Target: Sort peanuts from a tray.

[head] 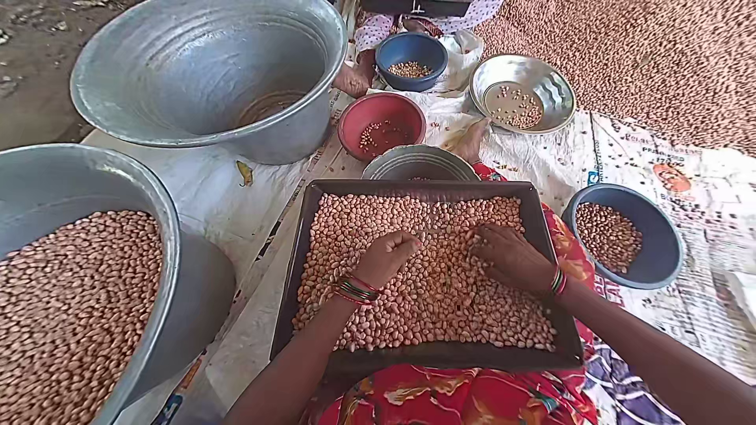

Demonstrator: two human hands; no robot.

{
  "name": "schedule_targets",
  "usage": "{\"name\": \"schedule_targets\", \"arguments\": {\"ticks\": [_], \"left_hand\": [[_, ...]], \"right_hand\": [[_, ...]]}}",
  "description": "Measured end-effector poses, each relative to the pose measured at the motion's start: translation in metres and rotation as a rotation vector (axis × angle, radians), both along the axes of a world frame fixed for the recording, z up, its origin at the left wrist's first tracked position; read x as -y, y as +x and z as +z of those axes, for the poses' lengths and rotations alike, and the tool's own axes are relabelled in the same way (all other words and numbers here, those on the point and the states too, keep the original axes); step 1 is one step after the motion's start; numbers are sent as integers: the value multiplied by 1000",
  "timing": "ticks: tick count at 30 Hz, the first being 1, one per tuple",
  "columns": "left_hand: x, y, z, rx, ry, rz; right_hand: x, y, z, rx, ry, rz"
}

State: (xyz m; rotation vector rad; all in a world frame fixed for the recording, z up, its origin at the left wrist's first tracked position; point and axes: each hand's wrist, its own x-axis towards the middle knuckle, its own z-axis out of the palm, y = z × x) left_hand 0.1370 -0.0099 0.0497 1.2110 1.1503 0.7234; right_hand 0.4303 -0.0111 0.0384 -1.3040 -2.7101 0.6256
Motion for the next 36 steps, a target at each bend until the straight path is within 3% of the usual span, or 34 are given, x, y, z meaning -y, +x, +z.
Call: {"name": "schedule_targets", "arguments": {"ticks": [2,4,7,8,10,12,13,20,27,29,31,33,36], "left_hand": [[2,5,-4,-174,88,-165],[7,11,-4,-345,126,-311],[9,19,3,-559,96,-614],[9,23,4,-620,96,-720],[14,31,3,-723,105,-853],[18,39,2,-810,139,-873],[18,43,1,-853,158,-875],[28,64,4,-1061,191,-917],[35,61,-12,-1039,314,-810],[31,60,-11,-989,239,-781],[21,53,-4,-784,67,-643],[15,41,0,-435,-42,-296],[6,30,-5,330,-224,242]], "right_hand": [[-4,4,11,-52,85,-111],[13,-6,19,-102,51,-43],[35,-27,42,252,-526,115],[35,-30,44,376,-583,77],[35,-18,45,394,-357,-146],[30,10,35,132,33,-299],[27,17,36,21,87,-344],[27,21,41,-133,180,-382],[17,17,42,-126,117,-438],[14,11,38,-120,120,-439],[11,2,36,-125,95,-427],[10,-10,33,-135,56,-382],[8,-36,26,-108,-22,-294]]}}
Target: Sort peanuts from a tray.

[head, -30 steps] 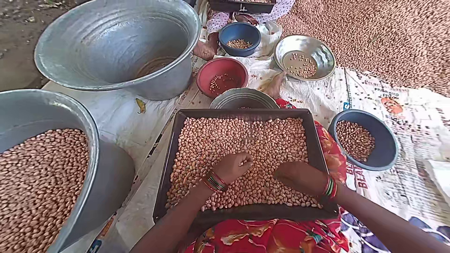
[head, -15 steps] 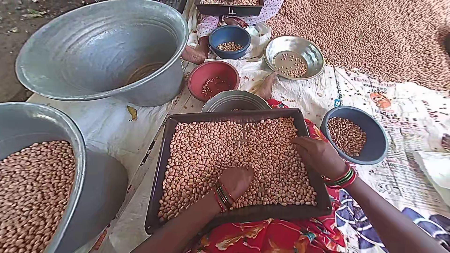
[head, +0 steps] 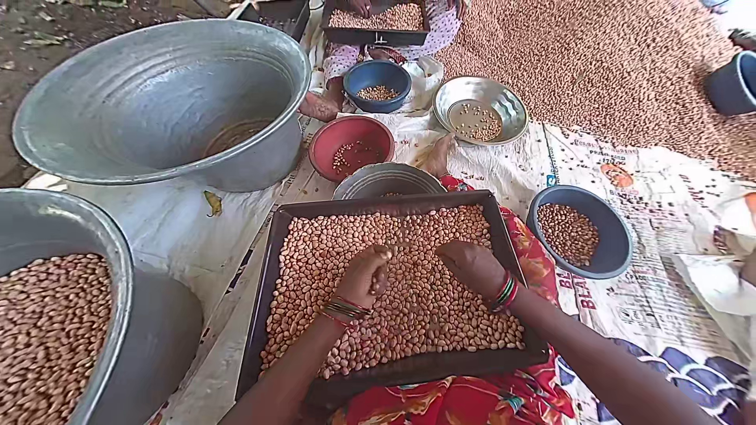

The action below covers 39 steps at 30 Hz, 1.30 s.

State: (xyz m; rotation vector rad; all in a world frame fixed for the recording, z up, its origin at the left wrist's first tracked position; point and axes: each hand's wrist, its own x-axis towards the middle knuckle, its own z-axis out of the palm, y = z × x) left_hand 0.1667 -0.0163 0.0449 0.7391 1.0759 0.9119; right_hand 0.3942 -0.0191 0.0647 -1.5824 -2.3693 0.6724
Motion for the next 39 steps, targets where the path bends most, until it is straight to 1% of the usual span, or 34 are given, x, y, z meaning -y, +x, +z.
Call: {"name": "schedule_targets", "arguments": {"ticks": [1,2,4,7,9,10,11,13,14,15,16,18,19,20,21,23,24,25,27,29,31,32,33,36,37,39], "left_hand": [[-3,-5,-3,186,-4,86],[-6,-11,-5,299,20,131],[-11,-17,-6,372,62,200],[-17,-22,-3,361,101,270],[-22,-28,-1,373,127,316],[-23,-31,0,373,128,351],[-24,-34,3,342,114,387],[-27,-35,10,184,42,428],[-28,-35,13,72,17,400],[-28,-35,13,-71,35,317],[-30,-37,13,-266,91,166],[-36,-40,19,-739,244,-269],[-40,-37,25,-923,277,-472],[-44,-31,27,-1066,294,-625],[-47,-24,26,-1184,301,-737],[-53,-13,22,-1343,273,-870],[-54,-8,19,-1382,265,-893],[-54,-5,17,-1410,249,-909],[-52,2,14,-1477,226,-911],[-49,4,13,-1515,230,-890],[-45,3,12,-1531,240,-869],[-43,2,12,-1535,238,-862],[-42,2,12,-1541,230,-855],[-40,-1,11,-1539,229,-840],[-40,-2,12,-1527,228,-845],[-41,-2,13,-1515,217,-868]], "right_hand": [[-1,-10,-5,-7,2,25],[-3,-21,-13,-22,56,44],[-14,-46,-23,-32,110,49],[-40,-83,-19,0,-82,28],[-41,-108,-28,-82,-65,63],[-31,-120,-36,-134,-28,114],[-16,-129,-44,-183,8,190],[19,-134,-62,-243,118,370],[34,-127,-62,-225,99,469],[46,-115,-60,-190,91,549],[55,-99,-56,-157,50,602],[60,-61,-41,-44,-46,640],[57,-42,-27,45,-177,633],[51,-26,-10,155,-329,608],[44,-15,5,275,-454,567],[30,0,29,406,-586,429],[25,5,37,406,-560,351],[23,6,39,363,-465,278],[18,-1,23,159,-165,191],[1,-25,6,42,-62,162],[-18,-53,-13,39,-3,140],[-26,-66,-21,91,5,130],[-33,-77,-25,172,-40,120],[-47,-101,-15,379,-252,127],[-50,-104,-10,415,-311,138],[-55,-104,-7,417,-398,145]]}}
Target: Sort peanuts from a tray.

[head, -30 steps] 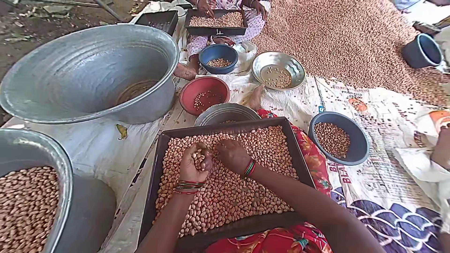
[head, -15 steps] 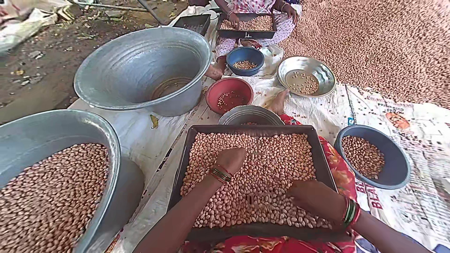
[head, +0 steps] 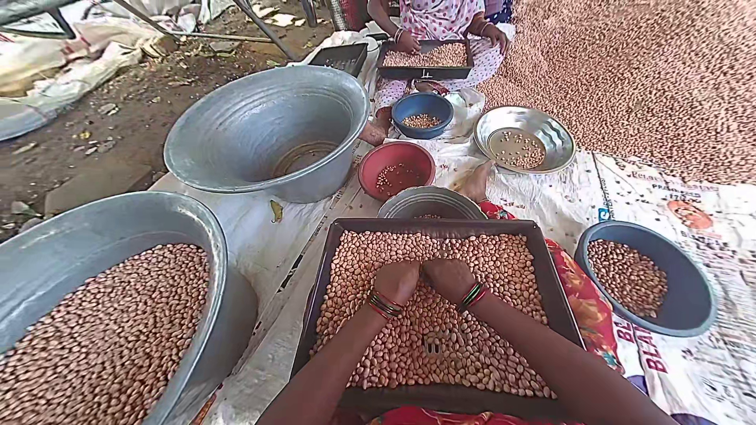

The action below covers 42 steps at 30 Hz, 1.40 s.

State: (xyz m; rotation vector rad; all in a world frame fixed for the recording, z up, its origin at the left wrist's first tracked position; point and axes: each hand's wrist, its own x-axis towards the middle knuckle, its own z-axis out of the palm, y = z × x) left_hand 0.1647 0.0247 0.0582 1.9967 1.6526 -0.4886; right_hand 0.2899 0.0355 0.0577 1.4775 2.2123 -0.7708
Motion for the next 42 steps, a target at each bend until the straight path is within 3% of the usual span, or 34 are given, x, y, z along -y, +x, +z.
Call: {"name": "schedule_targets", "arguments": {"ticks": [5,8,11,14,18,21,24,25,27,30,32,35,39,42], "left_hand": [[2,1,1,7,0,-12],[3,1,-2,16,14,-25],[7,1,-11,36,72,-35],[7,2,-12,36,83,-55],[3,4,-8,75,40,-14],[1,-5,1,440,-18,246],[14,-13,0,1174,-149,696],[20,-15,1,1385,-264,794],[30,-17,-1,1550,-436,825],[45,-4,-4,1401,-583,898],[49,3,-8,1358,-642,915],[52,5,-9,1401,-654,923],[54,8,-7,1414,-617,1004],[55,15,-9,1373,-589,979]], "right_hand": [[3,-1,-2,-33,-46,-59],[8,13,-4,-173,-8,-60],[10,44,11,-271,130,-203],[6,85,22,-99,354,-389],[4,106,27,197,172,-408],[7,105,16,201,215,-361],[4,105,18,191,214,-410],[3,106,23,133,205,-436],[8,103,35,-112,244,-422],[31,79,60,-472,261,-203],[39,64,74,-492,168,-71],[41,71,64,-381,158,-36],[49,71,33,63,-127,-57],[62,68,18,99,-126,-71]]}}
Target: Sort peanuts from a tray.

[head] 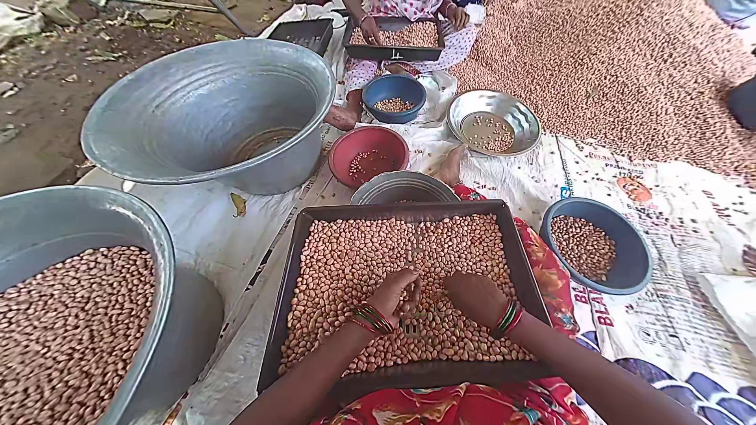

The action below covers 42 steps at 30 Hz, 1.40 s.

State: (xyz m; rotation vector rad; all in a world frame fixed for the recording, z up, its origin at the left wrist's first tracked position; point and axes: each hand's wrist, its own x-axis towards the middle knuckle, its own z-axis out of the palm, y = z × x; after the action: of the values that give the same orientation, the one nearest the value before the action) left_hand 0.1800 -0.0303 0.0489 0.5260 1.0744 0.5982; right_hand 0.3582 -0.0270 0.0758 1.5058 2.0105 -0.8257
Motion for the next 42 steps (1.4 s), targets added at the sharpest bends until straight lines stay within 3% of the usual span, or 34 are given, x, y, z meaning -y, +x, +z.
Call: {"name": "schedule_targets", "arguments": {"ticks": [6,9,13,18,21,24,27,31,34,36,39,42], "left_hand": [[0,0,-2,-71,26,21],[-4,-1,-2,-67,34,40],[-6,-4,-3,-72,20,46],[-7,-5,-2,-89,-4,6],[-10,-5,-2,-79,-52,-4],[-13,-8,-3,-2,-69,62],[-21,-18,-1,109,-1,246],[-31,-42,16,228,104,543],[-42,-71,29,294,254,804],[-49,-94,33,288,342,916],[-52,-115,38,72,352,856],[-49,-124,29,-513,444,326]], "right_hand": [[-46,45,12,-56,444,-310],[-67,66,-9,-66,642,-280],[-73,58,-20,-13,634,-250],[-79,44,-7,95,495,-331],[-68,28,4,-128,592,-289],[-52,-14,25,-505,551,-66],[-73,-49,32,-517,384,35],[-101,-76,-21,-486,370,18],[-47,-84,-62,-673,528,194],[-11,-62,-76,-745,578,373],[-5,-1,-81,-711,712,456],[-29,47,-59,-529,728,306]]}}
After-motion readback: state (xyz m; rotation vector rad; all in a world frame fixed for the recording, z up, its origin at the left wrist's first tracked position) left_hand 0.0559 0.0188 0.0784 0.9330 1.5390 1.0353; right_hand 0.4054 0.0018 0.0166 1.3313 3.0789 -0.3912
